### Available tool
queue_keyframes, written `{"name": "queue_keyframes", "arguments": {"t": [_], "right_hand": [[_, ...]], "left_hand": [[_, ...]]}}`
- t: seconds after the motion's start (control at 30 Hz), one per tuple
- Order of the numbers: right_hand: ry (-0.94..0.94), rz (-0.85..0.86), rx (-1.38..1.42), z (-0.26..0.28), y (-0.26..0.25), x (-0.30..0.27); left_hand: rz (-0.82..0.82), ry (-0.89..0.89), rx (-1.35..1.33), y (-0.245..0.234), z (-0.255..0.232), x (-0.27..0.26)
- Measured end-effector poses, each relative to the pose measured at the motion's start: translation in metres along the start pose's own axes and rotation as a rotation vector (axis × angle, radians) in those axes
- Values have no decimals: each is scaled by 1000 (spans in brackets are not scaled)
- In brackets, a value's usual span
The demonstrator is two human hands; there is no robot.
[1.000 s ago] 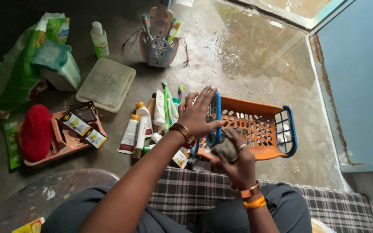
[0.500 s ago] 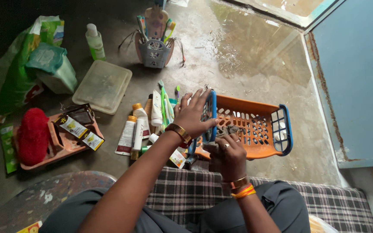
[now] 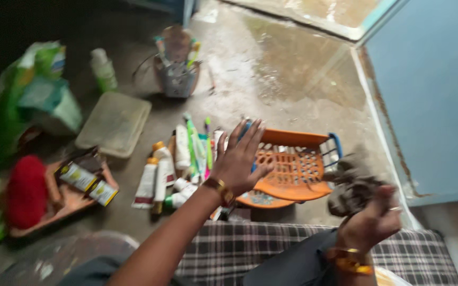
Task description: The person sits on the floor and organizes bathroom supplies. They place toothbrushes into a holder, then wipe an orange plastic basket with a cloth and set it aside.
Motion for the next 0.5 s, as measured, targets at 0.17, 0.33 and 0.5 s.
{"name": "queue_keyframes", "arguments": {"t": [0.17, 0.33, 0.5], "right_hand": [[27, 128, -518, -76, -9, 110], [72, 599, -1139, -159, 53, 142], [318, 574, -1259, -162, 67, 162]], "left_hand": [[3, 116, 126, -2, -23, -3], [13, 126, 173, 7, -22, -2], [-47, 127, 196, 9, -25, 1]]}}
Point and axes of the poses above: each hand's wrist, its own x-axis towards the middle knuckle, its own y-axis out of the palm, z = x × y, the point moved 5 cm from there along x, towards the middle knuckle, and after that the axes turned 8 degrees about x, right-handed, at the moved point
